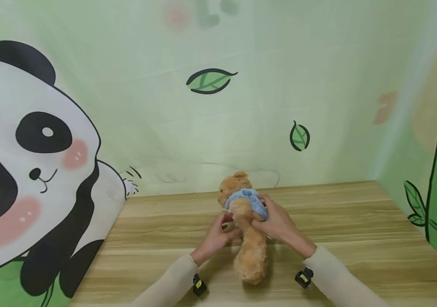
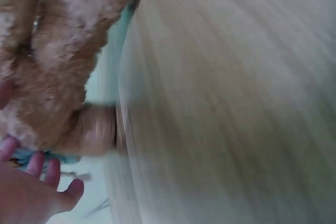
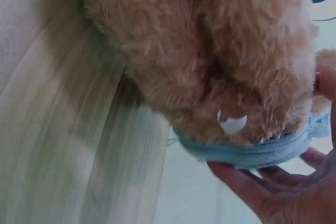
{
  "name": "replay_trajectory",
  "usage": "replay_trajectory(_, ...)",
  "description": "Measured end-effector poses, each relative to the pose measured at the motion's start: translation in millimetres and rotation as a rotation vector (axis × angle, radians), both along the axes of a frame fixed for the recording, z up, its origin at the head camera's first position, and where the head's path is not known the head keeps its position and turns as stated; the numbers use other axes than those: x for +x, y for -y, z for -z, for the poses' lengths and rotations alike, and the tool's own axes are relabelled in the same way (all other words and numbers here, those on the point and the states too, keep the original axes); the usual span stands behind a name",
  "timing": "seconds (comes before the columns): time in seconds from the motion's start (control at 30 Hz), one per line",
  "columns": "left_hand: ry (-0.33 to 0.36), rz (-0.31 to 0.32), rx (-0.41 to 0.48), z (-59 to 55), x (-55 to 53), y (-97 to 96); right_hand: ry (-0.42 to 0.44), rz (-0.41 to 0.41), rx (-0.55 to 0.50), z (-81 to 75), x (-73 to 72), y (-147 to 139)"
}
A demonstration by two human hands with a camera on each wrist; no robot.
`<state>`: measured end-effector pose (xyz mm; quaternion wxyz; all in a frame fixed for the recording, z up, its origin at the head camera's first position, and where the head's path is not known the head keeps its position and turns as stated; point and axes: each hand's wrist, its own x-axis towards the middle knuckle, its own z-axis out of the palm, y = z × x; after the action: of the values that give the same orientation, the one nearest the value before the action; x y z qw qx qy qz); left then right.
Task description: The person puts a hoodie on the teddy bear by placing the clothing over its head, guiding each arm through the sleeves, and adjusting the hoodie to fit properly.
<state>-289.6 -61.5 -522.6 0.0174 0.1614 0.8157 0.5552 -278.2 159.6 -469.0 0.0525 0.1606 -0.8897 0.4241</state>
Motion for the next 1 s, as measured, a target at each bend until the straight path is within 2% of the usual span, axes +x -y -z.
replay_trajectory(0.13, -0.101, -0.002, 0.025, 0.3, 2.3, 3.3, 0.036, -0.054, -0.12, 2.9, 0.0, -0.3)
replay_trajectory(0.23, -0.161, 0.011, 0.024, -2.0, 3.1, 7.4, 0.107, -0.121, -0.245, 6.8, -0.5, -0.9)
replay_trajectory(0.3, -0.176, 0.017, 0.01, -3.2, 3.5, 10.5, 0.177, -0.15, -0.301, 9.9, -1.1, -0.4)
replay_trajectory(0.37, -0.191, 0.025, -0.026, -3.4, 3.9, 13.8, 0.246, -0.159, -0.317, 12.8, -1.7, 0.4)
replay_trajectory(0.43, -0.195, 0.035, -0.094, -2.7, 4.3, 17.1, 0.284, -0.133, -0.275, 15.5, -2.1, 1.0)
replay_trajectory(0.5, -0.207, 0.058, -0.169, -1.9, 4.6, 20.1, 0.27, -0.103, -0.192, 18.3, -2.7, 0.5)
replay_trajectory(0.57, -0.214, 0.087, -0.232, -1.7, 4.3, 21.3, 0.209, -0.054, -0.094, 19.5, -3.2, -1.5)
replay_trajectory(0.67, -0.211, 0.123, -0.277, -1.2, 1.6, 23.2, 0.119, -0.01, -0.017, 20.9, -5.2, -5.3)
replay_trajectory(0.87, -0.179, 0.13, -0.358, 5.2, -8.9, 32.1, 0.09, -0.011, -0.07, 21.1, -9.0, -10.5)
replay_trajectory(1.0, -0.223, 0.15, -0.421, 9.7, -13.3, 36.5, 0.092, -0.012, -0.062, 21.1, -10.6, -13.0)
